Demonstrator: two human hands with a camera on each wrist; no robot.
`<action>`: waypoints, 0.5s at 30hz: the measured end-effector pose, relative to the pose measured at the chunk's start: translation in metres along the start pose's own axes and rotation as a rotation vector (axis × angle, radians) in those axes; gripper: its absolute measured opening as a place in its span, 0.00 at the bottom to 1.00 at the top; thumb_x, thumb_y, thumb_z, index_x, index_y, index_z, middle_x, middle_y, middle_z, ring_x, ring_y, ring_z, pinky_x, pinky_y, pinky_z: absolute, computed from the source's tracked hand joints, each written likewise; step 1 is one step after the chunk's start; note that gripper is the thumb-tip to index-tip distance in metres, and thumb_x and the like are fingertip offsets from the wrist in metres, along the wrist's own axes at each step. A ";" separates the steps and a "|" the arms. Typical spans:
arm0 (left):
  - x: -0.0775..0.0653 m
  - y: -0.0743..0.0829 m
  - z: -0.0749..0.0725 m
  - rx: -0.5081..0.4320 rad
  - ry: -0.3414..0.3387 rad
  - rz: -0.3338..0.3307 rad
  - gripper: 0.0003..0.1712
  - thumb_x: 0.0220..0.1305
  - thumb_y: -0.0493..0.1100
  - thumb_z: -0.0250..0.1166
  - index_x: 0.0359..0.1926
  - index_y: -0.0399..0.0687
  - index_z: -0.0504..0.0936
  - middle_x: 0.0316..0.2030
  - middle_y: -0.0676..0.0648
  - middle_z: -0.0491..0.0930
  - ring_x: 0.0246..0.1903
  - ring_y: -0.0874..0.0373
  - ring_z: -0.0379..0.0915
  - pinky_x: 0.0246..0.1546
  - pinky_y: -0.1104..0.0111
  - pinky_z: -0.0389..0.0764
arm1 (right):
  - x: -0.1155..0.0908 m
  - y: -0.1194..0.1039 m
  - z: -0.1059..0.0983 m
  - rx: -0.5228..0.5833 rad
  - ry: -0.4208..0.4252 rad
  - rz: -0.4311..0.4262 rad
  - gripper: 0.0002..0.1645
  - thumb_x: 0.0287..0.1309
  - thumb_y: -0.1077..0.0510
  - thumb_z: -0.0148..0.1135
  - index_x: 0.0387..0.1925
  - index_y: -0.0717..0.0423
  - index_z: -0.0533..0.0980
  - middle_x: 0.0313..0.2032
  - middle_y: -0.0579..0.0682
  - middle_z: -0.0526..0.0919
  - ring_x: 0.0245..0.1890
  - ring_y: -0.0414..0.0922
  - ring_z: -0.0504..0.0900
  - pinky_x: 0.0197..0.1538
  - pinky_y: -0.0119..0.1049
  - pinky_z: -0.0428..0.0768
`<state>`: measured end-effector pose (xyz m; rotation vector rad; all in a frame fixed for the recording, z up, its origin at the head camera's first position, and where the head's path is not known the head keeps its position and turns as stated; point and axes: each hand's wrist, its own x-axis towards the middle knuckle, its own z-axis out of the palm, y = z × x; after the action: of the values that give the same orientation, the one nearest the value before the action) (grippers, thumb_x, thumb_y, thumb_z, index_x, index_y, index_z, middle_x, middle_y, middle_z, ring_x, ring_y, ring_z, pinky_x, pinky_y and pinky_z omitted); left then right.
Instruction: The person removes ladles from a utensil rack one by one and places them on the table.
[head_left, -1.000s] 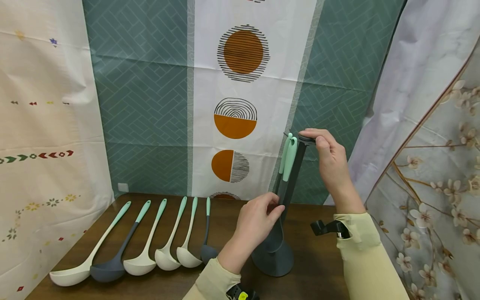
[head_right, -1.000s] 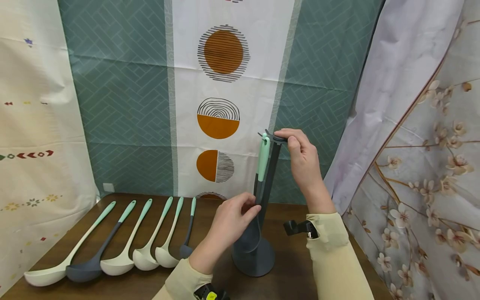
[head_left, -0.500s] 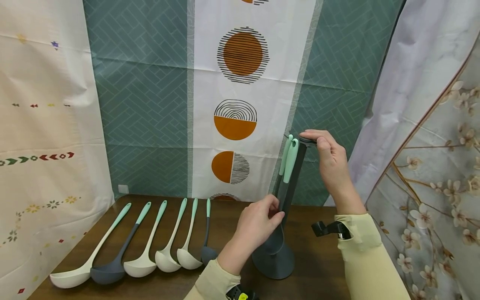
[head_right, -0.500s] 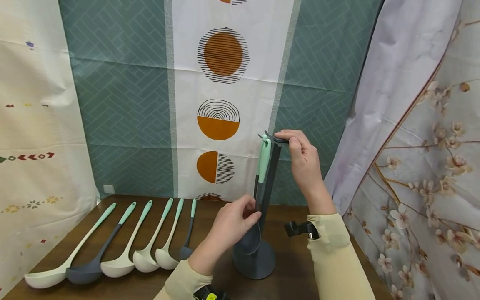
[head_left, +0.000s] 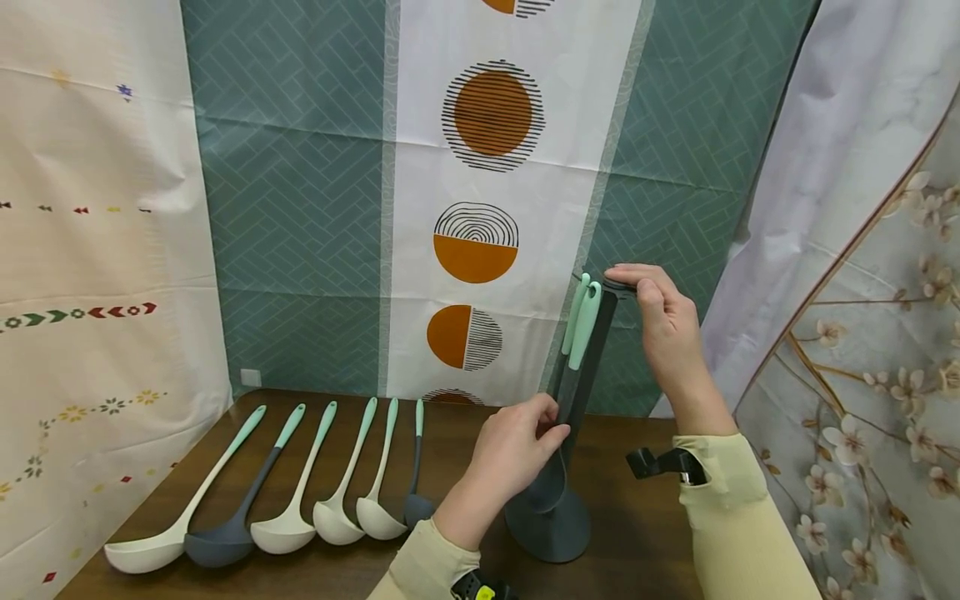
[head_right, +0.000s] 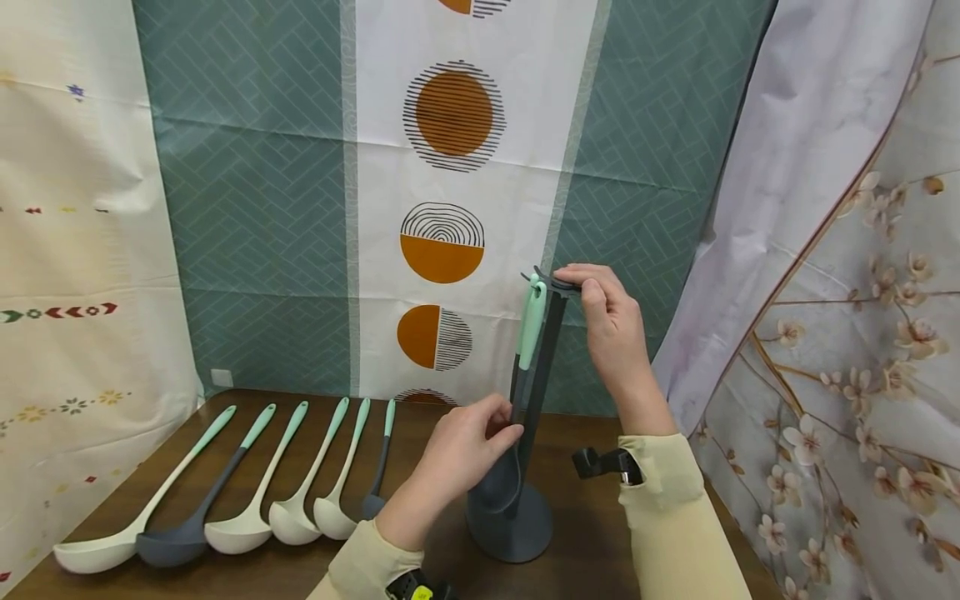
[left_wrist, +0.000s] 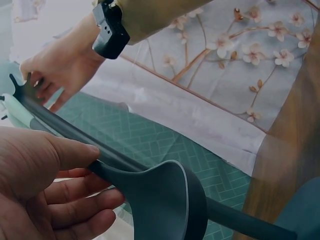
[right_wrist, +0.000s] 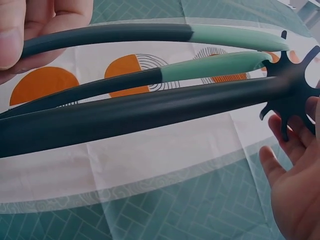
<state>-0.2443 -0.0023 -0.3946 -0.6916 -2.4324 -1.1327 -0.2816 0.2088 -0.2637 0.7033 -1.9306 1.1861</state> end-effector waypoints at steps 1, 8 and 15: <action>0.000 0.000 0.000 0.005 0.001 0.002 0.08 0.74 0.45 0.77 0.46 0.51 0.86 0.34 0.57 0.85 0.30 0.63 0.75 0.34 0.66 0.77 | 0.000 0.000 0.000 0.004 -0.002 -0.006 0.27 0.91 0.49 0.44 0.63 0.57 0.86 0.64 0.49 0.83 0.69 0.41 0.76 0.73 0.36 0.68; 0.000 0.000 -0.001 0.016 0.011 0.010 0.08 0.73 0.46 0.77 0.46 0.50 0.87 0.35 0.57 0.86 0.30 0.63 0.76 0.34 0.66 0.78 | 0.000 -0.004 0.002 -0.065 0.010 -0.014 0.23 0.90 0.52 0.48 0.62 0.57 0.87 0.65 0.49 0.81 0.69 0.41 0.74 0.69 0.33 0.69; 0.001 0.000 -0.003 0.023 0.012 0.028 0.08 0.73 0.46 0.77 0.44 0.51 0.87 0.33 0.58 0.85 0.29 0.64 0.75 0.34 0.67 0.77 | -0.002 -0.005 0.008 -0.217 0.136 -0.058 0.20 0.87 0.50 0.55 0.57 0.52 0.91 0.58 0.46 0.85 0.63 0.44 0.76 0.60 0.37 0.70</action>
<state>-0.2447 -0.0042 -0.3916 -0.7070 -2.4147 -1.0928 -0.2790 0.1995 -0.2650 0.5459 -1.8771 0.9469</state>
